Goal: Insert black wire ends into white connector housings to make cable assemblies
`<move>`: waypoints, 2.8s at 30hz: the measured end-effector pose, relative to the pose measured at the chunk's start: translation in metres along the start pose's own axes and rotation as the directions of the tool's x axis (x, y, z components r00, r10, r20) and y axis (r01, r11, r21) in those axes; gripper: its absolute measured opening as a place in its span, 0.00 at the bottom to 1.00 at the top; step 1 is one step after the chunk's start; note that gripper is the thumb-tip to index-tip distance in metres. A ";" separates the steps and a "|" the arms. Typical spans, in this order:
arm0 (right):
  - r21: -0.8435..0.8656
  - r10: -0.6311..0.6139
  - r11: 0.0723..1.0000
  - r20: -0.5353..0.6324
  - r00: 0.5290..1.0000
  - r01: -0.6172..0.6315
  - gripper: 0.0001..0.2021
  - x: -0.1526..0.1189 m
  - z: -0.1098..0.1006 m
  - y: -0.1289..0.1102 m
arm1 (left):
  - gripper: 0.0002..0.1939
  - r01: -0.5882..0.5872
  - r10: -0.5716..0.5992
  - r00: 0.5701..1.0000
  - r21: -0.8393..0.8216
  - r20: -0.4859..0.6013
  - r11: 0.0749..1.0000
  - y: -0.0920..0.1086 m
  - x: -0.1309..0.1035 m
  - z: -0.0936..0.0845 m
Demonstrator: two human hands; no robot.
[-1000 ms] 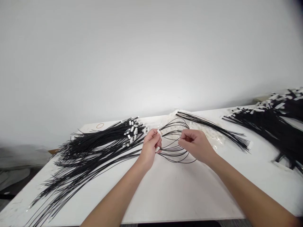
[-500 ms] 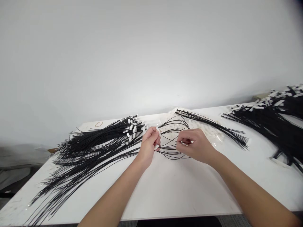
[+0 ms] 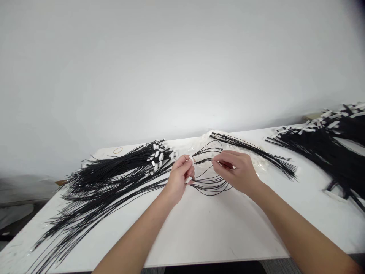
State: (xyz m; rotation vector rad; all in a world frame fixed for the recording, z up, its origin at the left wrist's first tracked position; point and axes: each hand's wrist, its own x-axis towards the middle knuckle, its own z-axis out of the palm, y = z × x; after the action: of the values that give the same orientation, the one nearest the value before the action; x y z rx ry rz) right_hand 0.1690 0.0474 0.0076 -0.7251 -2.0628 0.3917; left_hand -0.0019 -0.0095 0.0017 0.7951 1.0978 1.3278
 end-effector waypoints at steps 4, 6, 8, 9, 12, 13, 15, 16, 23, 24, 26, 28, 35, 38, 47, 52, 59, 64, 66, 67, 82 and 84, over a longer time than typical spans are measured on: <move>-0.240 -0.184 0.955 -0.014 0.983 0.175 0.06 -0.003 0.004 0.007 | 0.11 0.000 0.000 1.000 -0.011 0.001 1.000 0.000 -0.001 0.001; -0.326 -0.261 0.912 0.012 0.965 0.251 0.05 -0.004 0.005 0.008 | 0.11 0.003 -0.003 1.000 -0.012 0.010 1.000 0.000 -0.002 0.001; -0.367 -0.308 0.881 0.034 0.951 0.298 0.04 -0.004 0.007 0.008 | 0.11 0.011 -0.011 1.000 -0.011 0.017 1.000 0.001 -0.003 0.002; -0.368 -0.316 0.877 0.041 0.948 0.308 0.04 -0.004 0.007 0.008 | 0.11 0.016 -0.016 1.000 -0.010 0.019 1.000 0.001 -0.004 0.003; -0.300 -0.291 0.908 0.051 0.955 0.293 0.05 -0.005 0.008 0.006 | 0.11 0.013 -0.013 1.000 0.003 0.011 1.000 0.001 -0.005 0.004; -0.269 -0.272 0.923 0.056 0.961 0.277 0.05 -0.005 0.008 0.006 | 0.11 0.001 -0.001 1.000 0.014 0.006 1.000 0.000 -0.005 0.004; -0.221 -0.238 0.944 0.066 0.969 0.247 0.06 -0.005 0.008 0.005 | 0.11 -0.029 0.029 1.000 0.041 -0.006 0.999 -0.001 -0.005 0.004; -0.208 -0.229 0.948 0.071 0.971 0.239 0.06 -0.005 0.008 0.005 | 0.11 -0.040 0.040 0.999 0.052 -0.009 0.998 -0.001 -0.005 0.004; -0.193 -0.211 0.954 0.107 0.972 0.229 0.06 -0.005 0.010 0.004 | 0.10 -0.126 0.130 0.991 0.151 -0.013 0.980 -0.007 -0.007 0.007; -0.199 -0.213 0.953 0.103 0.972 0.230 0.06 -0.005 0.010 0.004 | 0.10 -0.133 0.137 0.991 0.157 -0.015 0.979 -0.007 -0.007 0.007; -0.216 -0.224 0.946 0.097 0.970 0.240 0.06 -0.006 0.012 0.005 | 0.11 -0.125 0.129 0.991 0.155 -0.019 0.980 -0.008 -0.007 0.007; -0.232 -0.238 0.939 0.091 0.967 0.253 0.07 -0.007 0.014 0.005 | 0.11 -0.112 0.117 0.993 0.150 -0.024 0.982 -0.009 -0.007 0.007; -0.278 -0.284 0.914 0.081 0.956 0.295 0.05 -0.009 0.017 0.007 | 0.11 -0.086 0.088 0.996 0.131 -0.010 0.988 -0.008 -0.008 0.006; -0.361 -0.355 0.877 -0.045 0.934 0.316 0.07 -0.006 0.015 0.006 | 0.10 -0.089 0.087 0.996 0.109 0.019 0.990 -0.005 -0.008 0.006; -0.422 -0.151 0.901 -0.093 0.984 0.099 0.07 0.001 0.010 0.010 | 0.08 -0.112 0.108 0.988 0.030 0.109 0.993 0.000 -0.008 0.005; 0.098 0.207 0.978 -0.300 0.931 -0.186 0.08 0.008 0.003 0.016 | 0.11 -0.105 0.107 0.993 -0.044 0.052 0.993 0.006 -0.006 -0.001; 0.857 0.750 0.422 -0.147 0.644 -0.296 0.20 0.024 -0.025 0.032 | 0.21 -0.166 0.150 0.978 -0.107 -0.146 0.980 0.015 0.002 -0.012; 0.983 0.813 0.022 0.089 0.575 -0.183 0.20 0.029 -0.036 0.038 | 0.24 -0.146 0.104 0.976 -0.216 -0.194 0.965 0.015 0.009 -0.015; 0.988 0.812 -0.041 0.121 0.571 -0.152 0.21 0.030 -0.037 0.036 | 0.24 -0.119 0.064 0.972 -0.239 -0.225 0.964 0.015 0.011 -0.015; 0.989 0.806 -0.053 0.126 0.578 -0.141 0.21 0.031 -0.037 0.035 | 0.23 -0.098 0.037 0.969 -0.243 -0.245 0.965 0.016 0.011 -0.016; 0.977 0.646 -0.213 0.132 0.752 0.012 0.20 0.025 -0.032 0.019 | 0.09 0.078 -0.148 0.928 -0.211 -0.342 0.974 0.004 0.015 -0.015; 0.978 0.628 -0.201 0.167 0.760 -0.048 0.20 0.024 -0.028 0.018 | 0.09 0.074 -0.150 0.924 -0.218 -0.353 0.973 0.003 0.015 -0.014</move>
State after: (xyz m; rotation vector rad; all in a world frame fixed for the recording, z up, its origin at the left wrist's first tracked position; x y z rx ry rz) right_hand 0.1878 0.0762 0.0290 -0.2816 -0.4932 1.7661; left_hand -0.0178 0.0039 -0.0023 0.3325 1.2548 1.4982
